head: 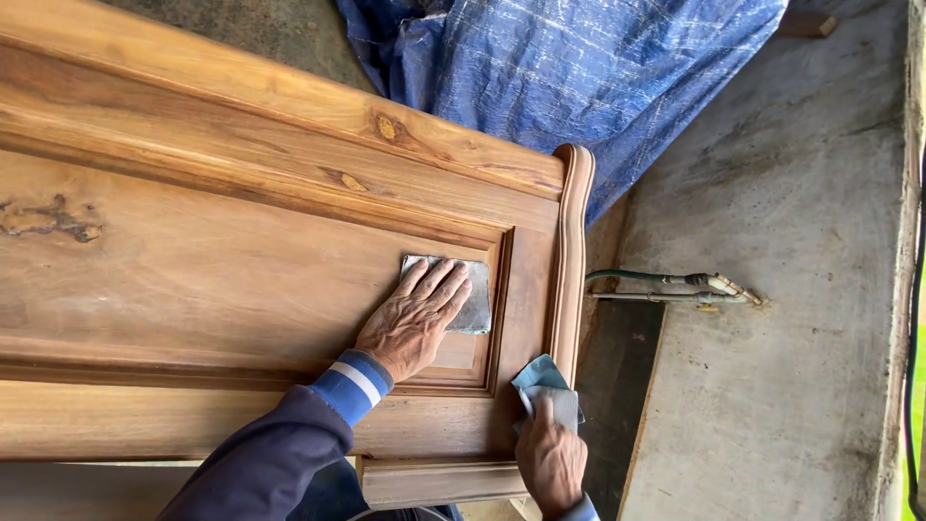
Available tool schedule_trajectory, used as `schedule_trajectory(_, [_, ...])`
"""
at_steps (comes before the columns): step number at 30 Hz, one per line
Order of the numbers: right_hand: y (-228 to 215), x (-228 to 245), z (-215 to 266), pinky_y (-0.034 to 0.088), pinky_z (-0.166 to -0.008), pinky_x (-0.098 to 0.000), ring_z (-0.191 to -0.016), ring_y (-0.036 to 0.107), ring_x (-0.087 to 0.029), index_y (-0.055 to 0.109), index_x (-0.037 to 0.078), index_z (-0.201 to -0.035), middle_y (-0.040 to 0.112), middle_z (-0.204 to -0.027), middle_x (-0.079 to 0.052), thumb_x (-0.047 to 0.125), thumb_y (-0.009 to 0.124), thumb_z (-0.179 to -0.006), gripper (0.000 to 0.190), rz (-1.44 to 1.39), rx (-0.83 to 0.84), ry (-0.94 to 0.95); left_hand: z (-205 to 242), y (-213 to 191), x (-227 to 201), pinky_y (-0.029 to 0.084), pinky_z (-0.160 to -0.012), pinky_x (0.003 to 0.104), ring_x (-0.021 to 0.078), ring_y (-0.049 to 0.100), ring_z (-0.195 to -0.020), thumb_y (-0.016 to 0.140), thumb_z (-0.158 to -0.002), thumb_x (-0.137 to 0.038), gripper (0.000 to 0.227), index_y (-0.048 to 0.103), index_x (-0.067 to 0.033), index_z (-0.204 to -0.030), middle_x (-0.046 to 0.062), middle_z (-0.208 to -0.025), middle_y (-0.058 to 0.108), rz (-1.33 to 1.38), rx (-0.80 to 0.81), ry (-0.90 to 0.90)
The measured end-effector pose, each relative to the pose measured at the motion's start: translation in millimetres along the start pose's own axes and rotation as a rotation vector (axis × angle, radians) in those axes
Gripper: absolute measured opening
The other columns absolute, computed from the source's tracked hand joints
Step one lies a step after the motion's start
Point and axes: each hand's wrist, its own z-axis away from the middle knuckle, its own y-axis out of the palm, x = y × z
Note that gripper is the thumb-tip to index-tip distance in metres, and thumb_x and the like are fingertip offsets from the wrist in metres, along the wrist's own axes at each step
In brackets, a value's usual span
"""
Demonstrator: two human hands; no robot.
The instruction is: The recorder is sanding a wooden furniture panel and wiping it with a cloth.
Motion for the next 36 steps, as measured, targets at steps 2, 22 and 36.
schedule_trajectory(2, [0.1,3.7,-31.4,0.047,-0.036,-0.0439,-0.036,0.058,-0.027,0.056,0.007,-0.121,0.063,-0.050,-0.012,0.019,0.053,-0.093,0.031,0.020,-0.016,0.023,-0.3,0.9,1.6,0.018,-0.123,0.050,0.0319,0.029,-0.149,0.048,-0.092,-0.021,0.060,0.042,-0.0027,-0.149,0.015,-0.160,0.036,-0.003,-0.001,0.007])
schedule_trajectory(22, [0.4,5.8,-18.2,0.043,-0.034,-0.0479,-0.037,0.055,-0.032,0.060,-0.001,-0.123,0.057,-0.049,-0.014,0.015,0.059,-0.092,0.036,0.186,-0.621,-0.355,1.9,2.7,0.3,0.017,-0.124,0.048,0.0311,0.029,-0.150,0.047,-0.092,-0.019,0.058,0.043,-0.0032,-0.148,0.015,-0.160,0.036,-0.043,-0.032,0.024])
schedule_trajectory(36, [-21.9,21.9,-270.1,0.053,-0.054,-0.0514,-0.057,0.065,-0.036,0.060,0.010,-0.092,0.067,-0.065,-0.014,0.024,0.054,-0.094,0.015,0.171,-0.406,-0.094,2.1,-1.9,-3.2,0.017,-0.123,0.050,0.0329,0.030,-0.148,0.051,-0.088,-0.017,0.059,0.045,-0.0003,-0.144,0.017,-0.157,0.039,0.024,-0.043,-0.016])
